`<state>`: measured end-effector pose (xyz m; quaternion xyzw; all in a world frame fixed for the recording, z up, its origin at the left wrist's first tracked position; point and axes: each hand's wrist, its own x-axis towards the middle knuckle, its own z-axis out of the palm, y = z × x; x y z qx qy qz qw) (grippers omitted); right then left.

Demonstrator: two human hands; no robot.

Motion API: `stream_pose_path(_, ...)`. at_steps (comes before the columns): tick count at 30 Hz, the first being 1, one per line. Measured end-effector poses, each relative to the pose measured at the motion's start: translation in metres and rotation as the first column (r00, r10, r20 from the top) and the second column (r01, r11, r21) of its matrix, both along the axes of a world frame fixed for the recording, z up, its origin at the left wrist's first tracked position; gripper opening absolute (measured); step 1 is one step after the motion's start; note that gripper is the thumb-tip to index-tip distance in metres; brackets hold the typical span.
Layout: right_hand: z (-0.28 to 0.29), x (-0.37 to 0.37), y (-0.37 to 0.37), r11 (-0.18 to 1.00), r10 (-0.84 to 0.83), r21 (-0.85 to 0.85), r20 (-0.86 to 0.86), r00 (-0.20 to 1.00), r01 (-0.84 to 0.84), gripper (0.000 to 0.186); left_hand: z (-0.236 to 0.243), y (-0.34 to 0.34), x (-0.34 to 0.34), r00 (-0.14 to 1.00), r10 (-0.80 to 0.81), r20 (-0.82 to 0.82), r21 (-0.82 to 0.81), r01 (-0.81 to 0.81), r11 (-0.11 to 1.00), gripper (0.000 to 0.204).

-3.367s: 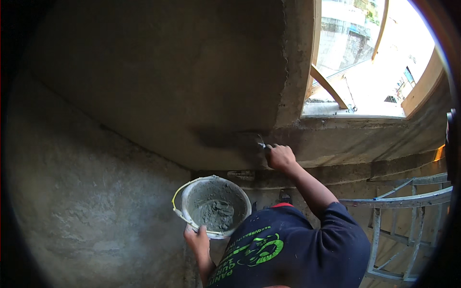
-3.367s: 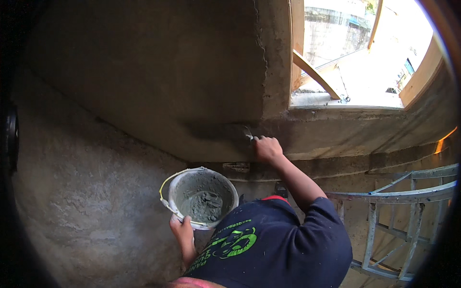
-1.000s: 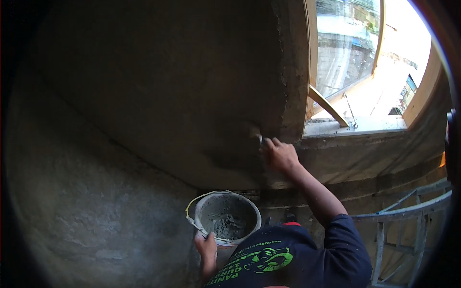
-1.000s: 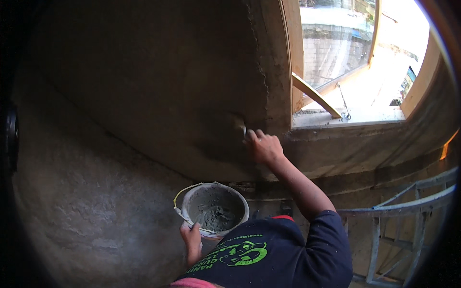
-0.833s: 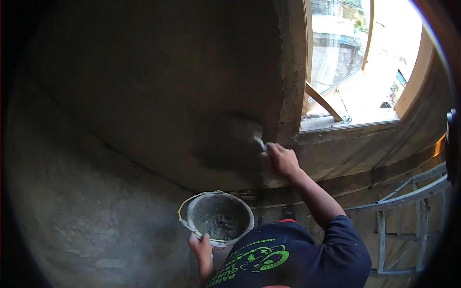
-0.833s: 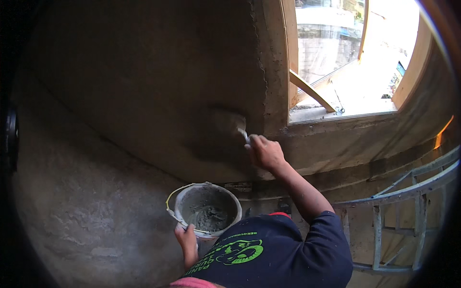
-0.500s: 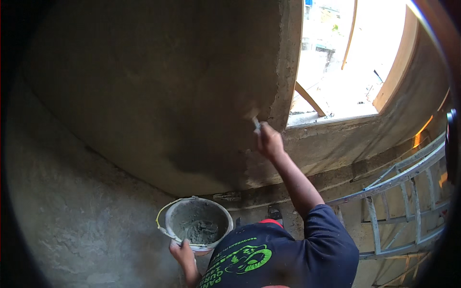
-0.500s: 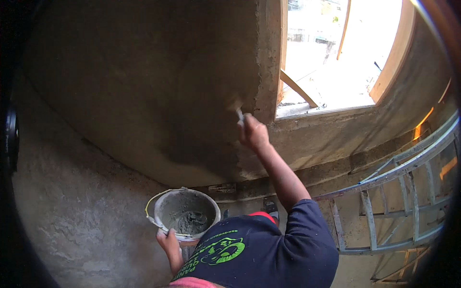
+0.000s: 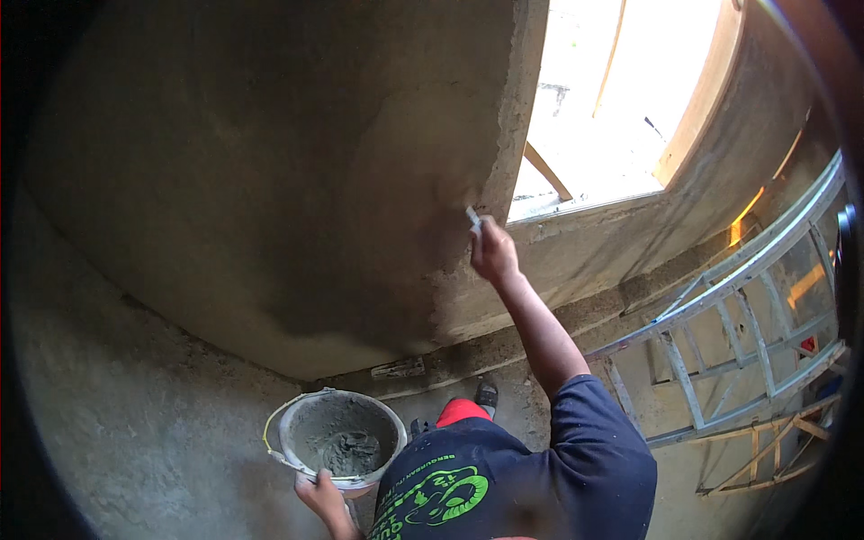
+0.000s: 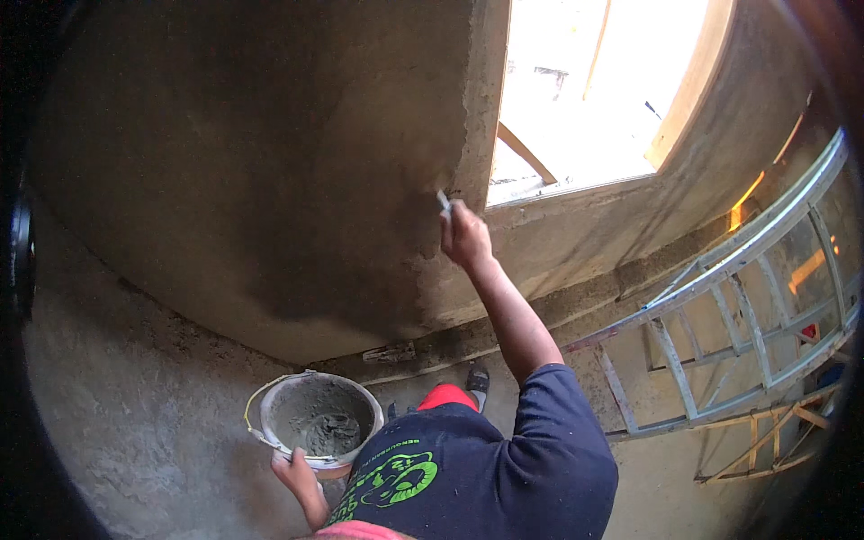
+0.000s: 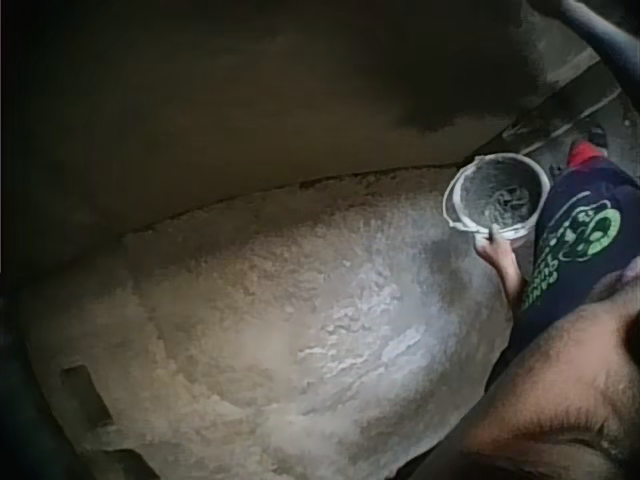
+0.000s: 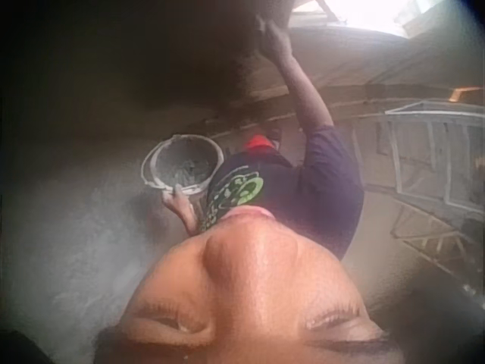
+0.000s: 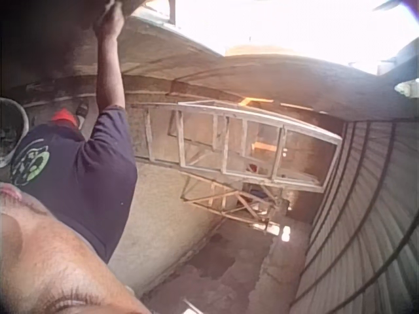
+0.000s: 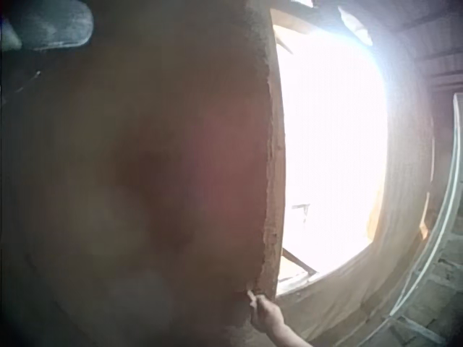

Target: The person applies cement mixture from a bucket onto an interior concrete wall using a hand trowel, then smooths the plaster flat against the wall.

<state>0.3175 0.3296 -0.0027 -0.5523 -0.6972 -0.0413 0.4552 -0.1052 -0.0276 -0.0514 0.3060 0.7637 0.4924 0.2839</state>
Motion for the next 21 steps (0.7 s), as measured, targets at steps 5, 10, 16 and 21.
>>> stream_pose_path(5,-0.049,0.004,-0.050,0.915,0.243,-0.389,0.319,0.916,-0.107,0.021,-0.032,-0.016,-0.011,0.997,0.076,0.023,0.072,-0.077,0.994,0.049)
stream_pose_path(10,0.003,0.047,-0.029,0.993,0.114,0.007,0.111,0.987,-0.115,0.017,-0.025,-0.016,-0.012,0.999,0.051,-0.001,0.016,-0.051,0.999,0.047)
stream_pose_path(16,0.073,0.069,-0.003,0.999,0.037,-0.028,0.292,0.956,-0.030,0.020,-0.020,-0.020,-0.004,0.997,0.078,0.021,0.081,-0.080,0.994,0.043)
stream_pose_path(21,0.012,0.097,-0.030,0.884,0.242,-0.434,0.743,0.624,0.173,0.034,-0.013,-0.019,0.001,0.997,0.062,0.037,0.049,-0.064,0.997,0.042)
